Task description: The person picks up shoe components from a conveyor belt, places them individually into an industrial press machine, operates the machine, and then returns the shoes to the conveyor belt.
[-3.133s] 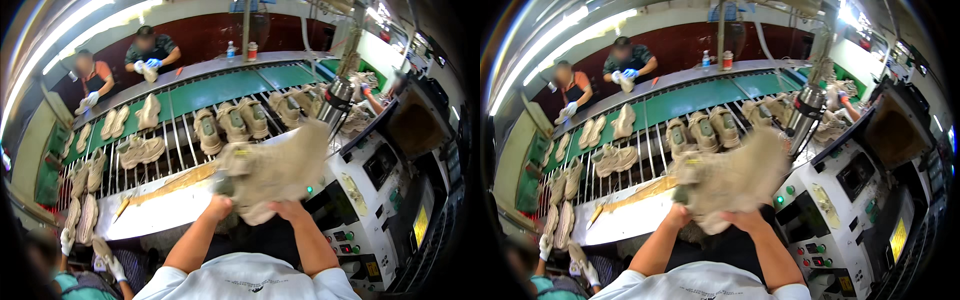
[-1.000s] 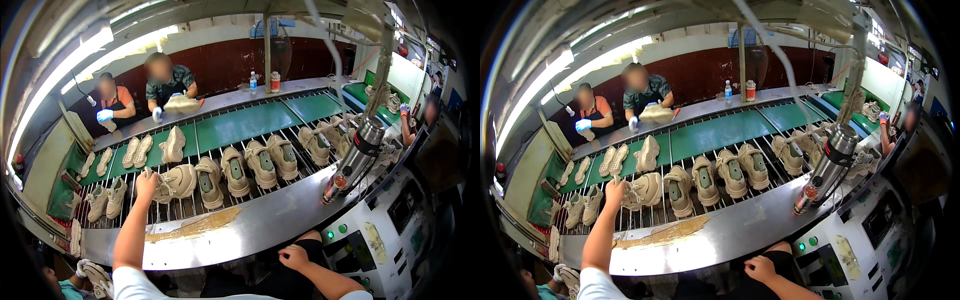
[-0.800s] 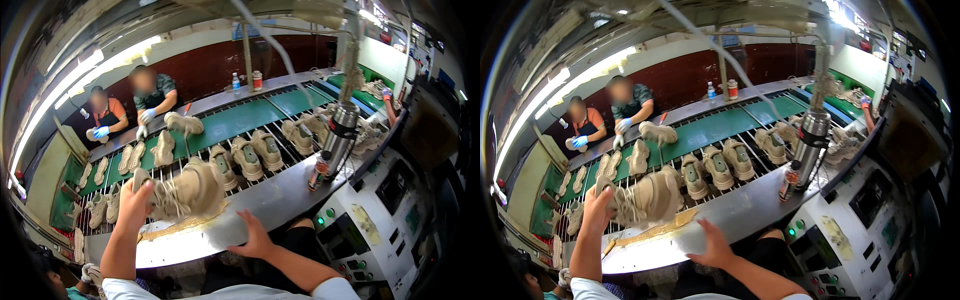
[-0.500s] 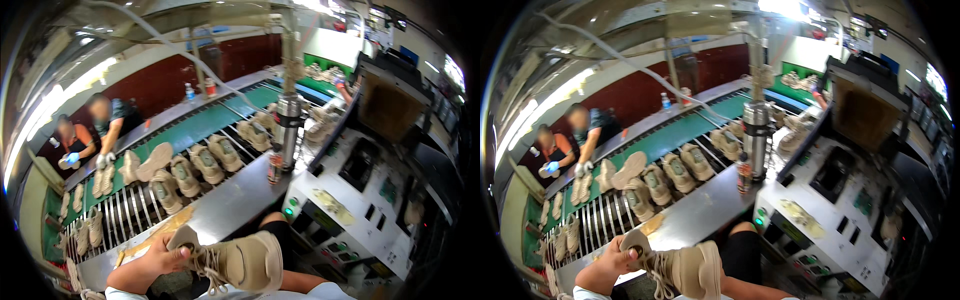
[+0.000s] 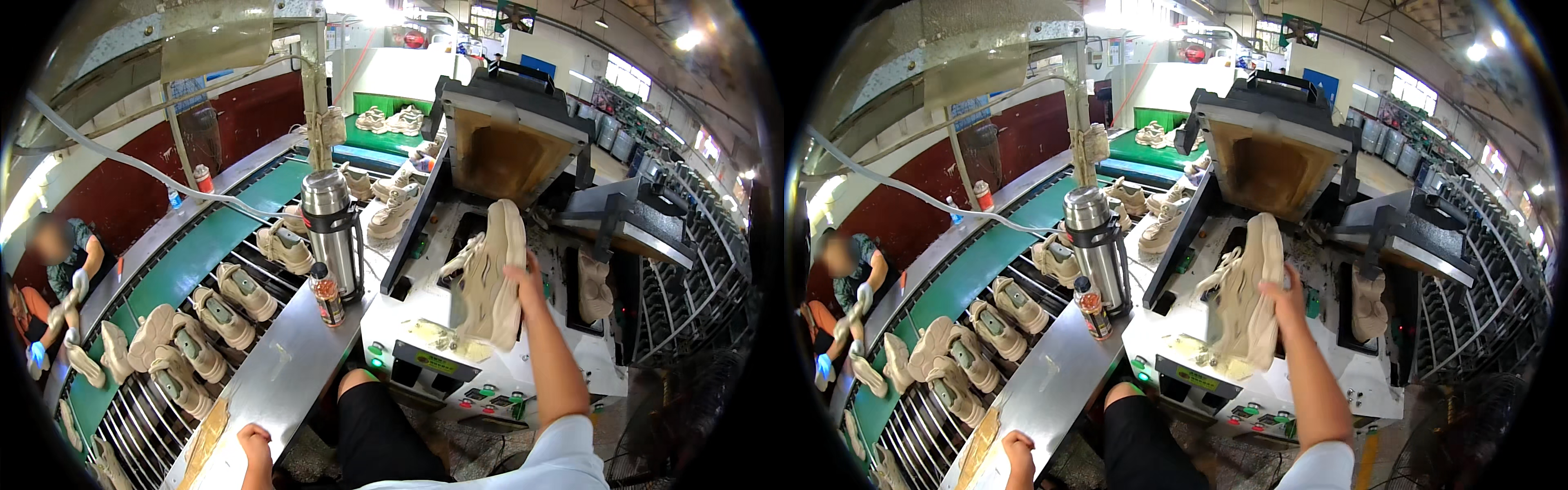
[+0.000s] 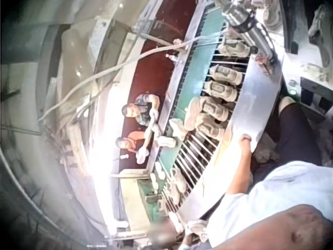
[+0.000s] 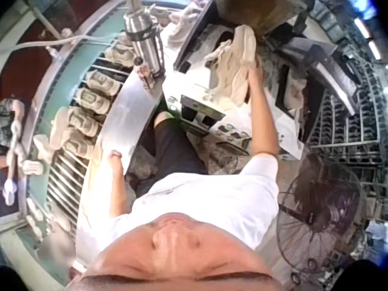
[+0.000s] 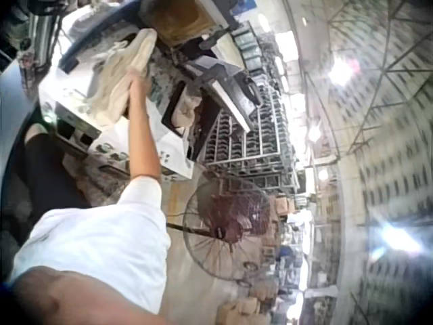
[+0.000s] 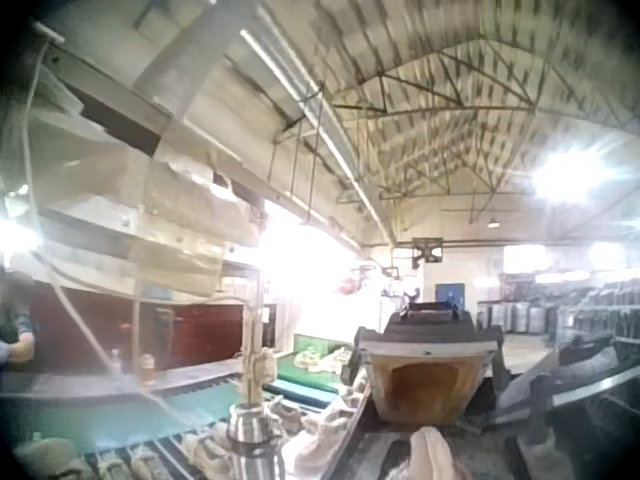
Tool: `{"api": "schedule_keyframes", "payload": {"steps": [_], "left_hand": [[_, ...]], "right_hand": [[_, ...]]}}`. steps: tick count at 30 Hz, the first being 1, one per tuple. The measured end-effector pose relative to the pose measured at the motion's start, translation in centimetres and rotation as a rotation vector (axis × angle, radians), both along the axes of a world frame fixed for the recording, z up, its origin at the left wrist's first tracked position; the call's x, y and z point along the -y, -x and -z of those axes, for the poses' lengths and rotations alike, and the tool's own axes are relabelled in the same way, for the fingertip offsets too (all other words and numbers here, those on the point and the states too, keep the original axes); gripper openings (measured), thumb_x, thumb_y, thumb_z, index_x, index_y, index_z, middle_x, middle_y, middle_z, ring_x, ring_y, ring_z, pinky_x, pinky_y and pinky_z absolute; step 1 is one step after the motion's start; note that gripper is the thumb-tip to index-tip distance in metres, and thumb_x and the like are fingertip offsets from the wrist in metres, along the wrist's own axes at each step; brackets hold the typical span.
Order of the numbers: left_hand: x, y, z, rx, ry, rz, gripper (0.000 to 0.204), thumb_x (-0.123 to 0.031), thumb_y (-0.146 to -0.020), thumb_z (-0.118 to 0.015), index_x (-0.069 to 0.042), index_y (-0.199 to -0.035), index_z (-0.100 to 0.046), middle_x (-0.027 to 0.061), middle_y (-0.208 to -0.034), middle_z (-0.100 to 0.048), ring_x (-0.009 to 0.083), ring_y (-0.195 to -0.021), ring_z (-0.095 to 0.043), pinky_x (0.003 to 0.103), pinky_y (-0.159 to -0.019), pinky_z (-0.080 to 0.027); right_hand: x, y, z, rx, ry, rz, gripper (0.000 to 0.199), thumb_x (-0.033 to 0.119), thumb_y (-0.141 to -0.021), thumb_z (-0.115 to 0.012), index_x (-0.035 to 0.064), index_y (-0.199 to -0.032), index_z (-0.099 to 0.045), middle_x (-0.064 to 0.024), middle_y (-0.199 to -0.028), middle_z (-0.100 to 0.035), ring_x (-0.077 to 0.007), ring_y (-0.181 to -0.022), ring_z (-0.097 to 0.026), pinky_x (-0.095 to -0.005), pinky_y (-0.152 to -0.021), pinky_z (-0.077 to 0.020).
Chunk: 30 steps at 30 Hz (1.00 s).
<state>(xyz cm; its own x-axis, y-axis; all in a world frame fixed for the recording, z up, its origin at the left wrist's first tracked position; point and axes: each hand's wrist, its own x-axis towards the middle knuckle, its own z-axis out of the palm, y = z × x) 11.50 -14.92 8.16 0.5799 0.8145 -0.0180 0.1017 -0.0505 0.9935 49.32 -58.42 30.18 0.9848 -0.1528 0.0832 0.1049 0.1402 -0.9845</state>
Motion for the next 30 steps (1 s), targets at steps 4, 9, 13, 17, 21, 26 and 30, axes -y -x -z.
{"api": "schedule_keyframes", "payload": {"steps": [4, 9, 13, 17, 21, 26, 30], "left_hand": [[-2.5, 1.8, 5.1, 0.164, 0.152, -0.3, 0.019, 0.008, -0.057, -0.037, -0.007, -0.047, -0.044, 0.0038, -0.046, -0.044, 0.0114, -0.044, -0.04, 0.024, -0.045, -0.028], [-6.7, 6.7, 17.4, -0.036, 0.509, -0.147, 0.019, -0.009, -0.079, -0.048, -0.005, -0.061, -0.054, 0.0067, -0.057, -0.052, 0.0218, -0.05, -0.049, 0.033, -0.051, -0.043], [-4.7, 3.5, 11.4, -0.054, 0.62, -0.04, 0.019, -0.008, -0.086, -0.044, -0.006, -0.068, -0.05, 0.0019, -0.066, -0.049, 0.0183, -0.058, -0.049, 0.03, -0.054, -0.045], [-3.2, 3.3, 9.4, -0.053, 0.669, -0.094, 0.018, -0.007, -0.088, -0.045, 0.001, -0.084, -0.06, 0.008, -0.078, -0.06, 0.0175, -0.071, -0.056, 0.026, -0.062, -0.048], [-3.5, 5.0, 13.4, -0.138, 0.475, -0.023, 0.024, -0.016, -0.089, -0.048, 0.003, -0.088, -0.062, 0.0097, -0.084, -0.064, 0.0179, -0.072, -0.057, 0.029, -0.066, -0.049], [-3.7, 2.4, 11.8, -0.075, 0.227, -0.038, 0.014, -0.003, -0.081, -0.045, 0.001, -0.077, -0.057, 0.0083, -0.072, -0.06, 0.0147, -0.06, -0.052, 0.027, -0.056, -0.044], [-1.4, -0.3, 6.4, -0.056, 0.001, -0.103, 0.013, 0.004, -0.078, -0.045, 0.0, -0.073, -0.056, 0.0083, -0.068, -0.059, 0.0133, -0.055, -0.05, 0.026, -0.052, -0.042]], "right_hand": [[1.4, -11.1, -1.5, -0.084, 0.54, 0.146, 0.092, 0.025, -0.062, -0.075, -0.0002, -0.141, -0.036, -0.0187, -0.13, -0.053, -0.03, -0.114, -0.055, -0.0368, -0.095, -0.045], [-4.5, -17.7, -2.7, -0.301, 1.103, 0.272, 0.106, 0.038, -0.053, -0.076, -0.0023, -0.141, -0.036, -0.0257, -0.14, -0.045, -0.0336, -0.126, -0.049, -0.0347, -0.102, -0.0407], [-2.9, -23.6, 2.4, -0.403, 1.247, 0.27, 0.099, 0.04, -0.054, -0.077, -0.0014, -0.137, -0.043, -0.0237, -0.139, -0.047, -0.032, -0.127, -0.049, -0.0341, -0.104, -0.0396], [-5.9, -23.4, 5.4, -0.466, 1.395, 0.334, 0.096, 0.047, -0.056, -0.076, 0.0054, -0.137, -0.046, -0.0171, -0.141, -0.047, -0.0285, -0.127, -0.049, -0.035, -0.105, -0.0402], [-7.8, -22.4, 4.2, -0.661, 1.385, 0.355, 0.092, 0.052, -0.06, -0.074, 0.011, -0.138, -0.047, -0.0165, -0.137, -0.051, -0.0292, -0.123, -0.053, -0.0384, -0.101, -0.0439], [-8.6, -16.0, 3.4, -0.443, 1.316, 0.384, 0.075, 0.055, -0.076, -0.06, 0.0082, -0.135, -0.05, -0.0189, -0.133, -0.053, -0.0345, -0.122, -0.052, -0.0426, -0.102, -0.0414], [-8.0, -9.6, 5.5, -0.142, 1.426, 0.297, 0.059, 0.05, -0.088, -0.051, 0.0089, -0.131, -0.053, -0.0164, -0.135, -0.05, -0.0356, -0.125, -0.045, -0.0477, -0.101, -0.0387]]}}
